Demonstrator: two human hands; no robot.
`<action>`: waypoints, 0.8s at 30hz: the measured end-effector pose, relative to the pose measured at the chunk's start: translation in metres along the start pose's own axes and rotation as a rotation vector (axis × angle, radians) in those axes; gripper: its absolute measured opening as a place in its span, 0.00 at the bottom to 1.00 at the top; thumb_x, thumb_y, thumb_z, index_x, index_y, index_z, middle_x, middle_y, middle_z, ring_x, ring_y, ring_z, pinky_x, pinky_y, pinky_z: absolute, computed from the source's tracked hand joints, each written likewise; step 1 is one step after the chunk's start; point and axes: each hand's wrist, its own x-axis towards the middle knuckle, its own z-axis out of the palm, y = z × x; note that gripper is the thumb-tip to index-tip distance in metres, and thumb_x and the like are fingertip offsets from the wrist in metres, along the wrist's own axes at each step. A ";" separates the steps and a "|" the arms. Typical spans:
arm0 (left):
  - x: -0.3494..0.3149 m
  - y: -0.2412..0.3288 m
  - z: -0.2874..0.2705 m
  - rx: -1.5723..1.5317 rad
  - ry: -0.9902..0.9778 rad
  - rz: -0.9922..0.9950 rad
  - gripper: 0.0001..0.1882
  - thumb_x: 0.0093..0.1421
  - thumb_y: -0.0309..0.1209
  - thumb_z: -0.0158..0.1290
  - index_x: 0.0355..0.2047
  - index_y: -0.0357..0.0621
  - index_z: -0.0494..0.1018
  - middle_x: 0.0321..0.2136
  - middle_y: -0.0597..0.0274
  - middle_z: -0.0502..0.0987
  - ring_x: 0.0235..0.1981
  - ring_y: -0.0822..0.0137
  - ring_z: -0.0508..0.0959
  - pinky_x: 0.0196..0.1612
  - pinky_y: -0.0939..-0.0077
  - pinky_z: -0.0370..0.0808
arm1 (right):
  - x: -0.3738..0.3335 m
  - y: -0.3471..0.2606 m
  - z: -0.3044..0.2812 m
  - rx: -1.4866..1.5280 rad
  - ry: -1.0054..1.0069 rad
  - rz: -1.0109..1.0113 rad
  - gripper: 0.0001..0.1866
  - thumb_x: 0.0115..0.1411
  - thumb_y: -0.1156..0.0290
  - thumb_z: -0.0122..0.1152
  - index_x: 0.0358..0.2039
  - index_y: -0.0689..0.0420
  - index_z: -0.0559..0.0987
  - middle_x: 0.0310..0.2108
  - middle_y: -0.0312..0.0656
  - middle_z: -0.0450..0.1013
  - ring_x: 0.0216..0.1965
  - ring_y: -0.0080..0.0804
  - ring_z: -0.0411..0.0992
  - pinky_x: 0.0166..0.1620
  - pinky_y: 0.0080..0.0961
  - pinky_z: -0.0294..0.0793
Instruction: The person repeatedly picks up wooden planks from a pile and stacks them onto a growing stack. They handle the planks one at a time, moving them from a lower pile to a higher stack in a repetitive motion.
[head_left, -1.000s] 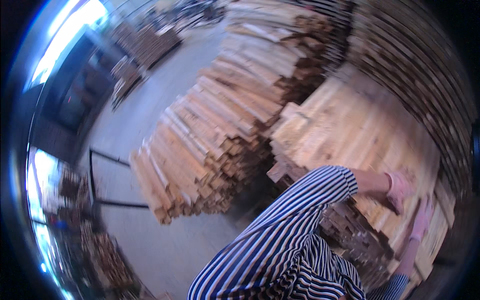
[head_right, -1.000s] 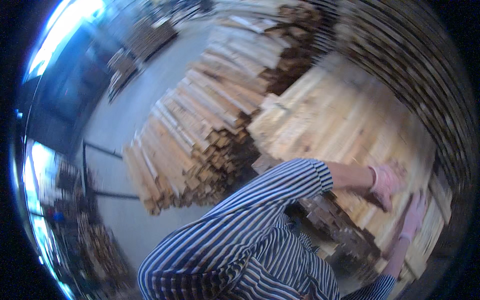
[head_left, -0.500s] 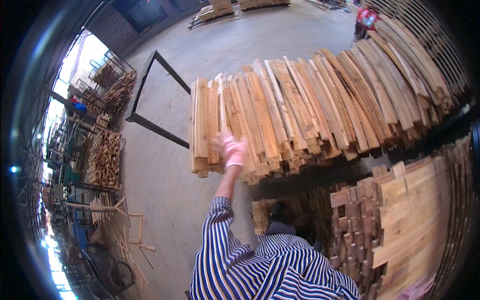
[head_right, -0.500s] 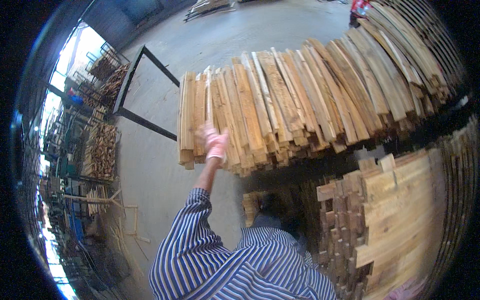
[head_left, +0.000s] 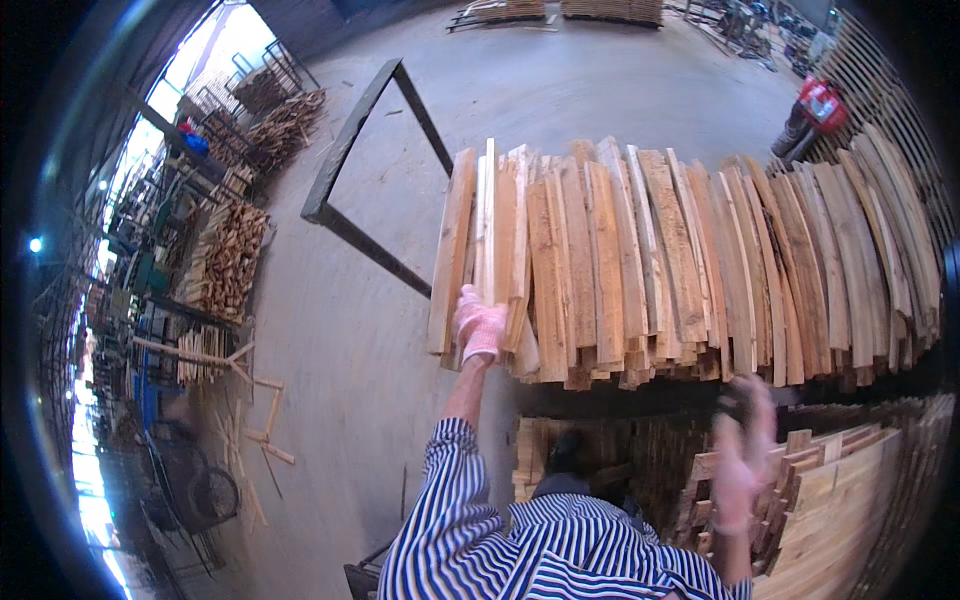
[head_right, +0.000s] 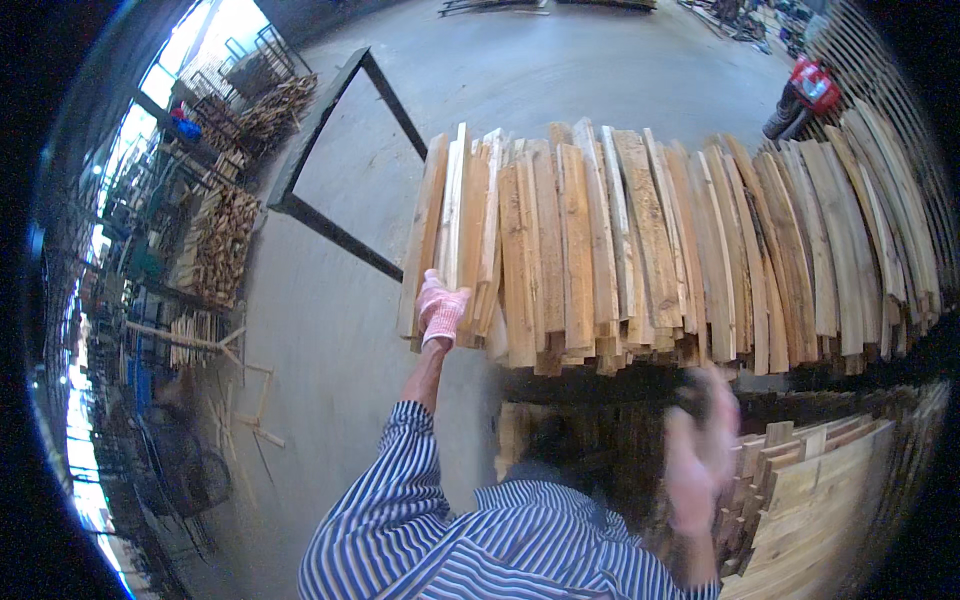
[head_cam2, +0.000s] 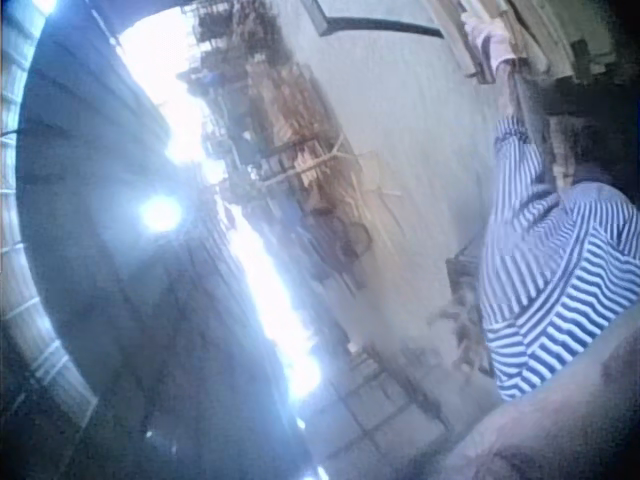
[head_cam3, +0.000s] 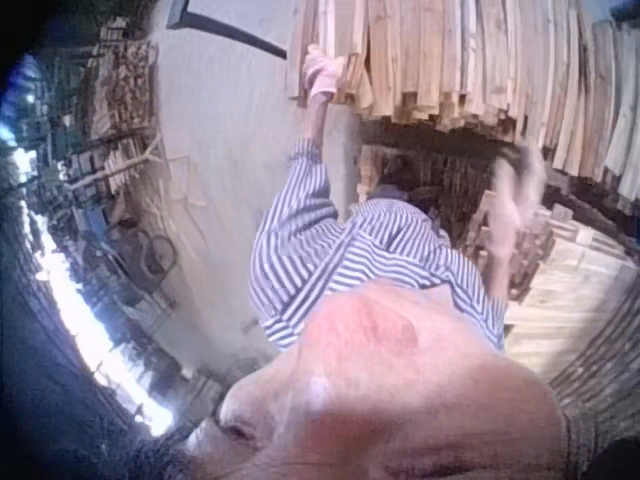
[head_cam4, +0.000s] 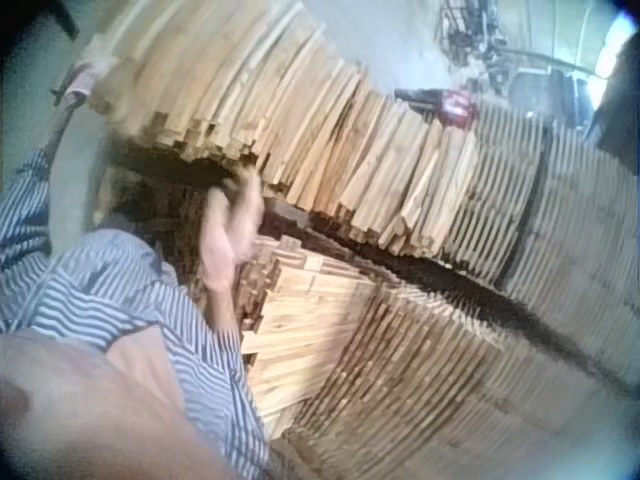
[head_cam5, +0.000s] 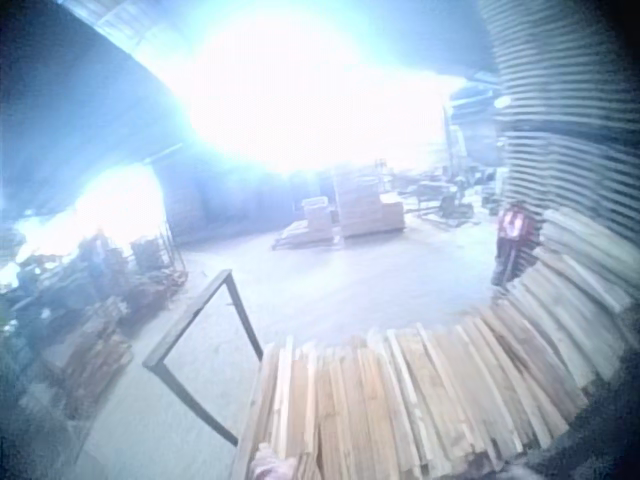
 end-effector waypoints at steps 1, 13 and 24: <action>-0.011 0.011 -0.008 -0.181 -0.071 0.010 0.26 0.49 0.36 0.70 0.43 0.42 0.69 0.39 0.49 0.81 0.36 0.55 0.83 0.41 0.62 0.82 | 0.014 0.021 0.032 0.112 -0.150 0.083 0.34 0.61 0.83 0.57 0.68 0.61 0.64 0.61 0.45 0.68 0.61 0.35 0.67 0.65 0.32 0.65; -0.098 0.020 0.030 -0.513 -0.232 0.359 0.39 0.57 0.56 0.64 0.57 0.36 0.73 0.57 0.43 0.74 0.60 0.50 0.73 0.65 0.59 0.69 | 0.066 0.195 0.184 0.540 -0.405 0.819 0.46 0.52 0.70 0.77 0.68 0.57 0.60 0.40 0.41 0.76 0.36 0.31 0.77 0.38 0.31 0.82; -0.055 0.006 0.054 -0.357 -0.339 0.167 0.47 0.62 0.36 0.60 0.75 0.44 0.45 0.59 0.46 0.70 0.56 0.55 0.75 0.59 0.62 0.74 | 0.060 0.178 0.167 0.674 -0.542 0.737 0.43 0.56 0.69 0.73 0.69 0.51 0.61 0.44 0.39 0.77 0.37 0.30 0.77 0.40 0.30 0.81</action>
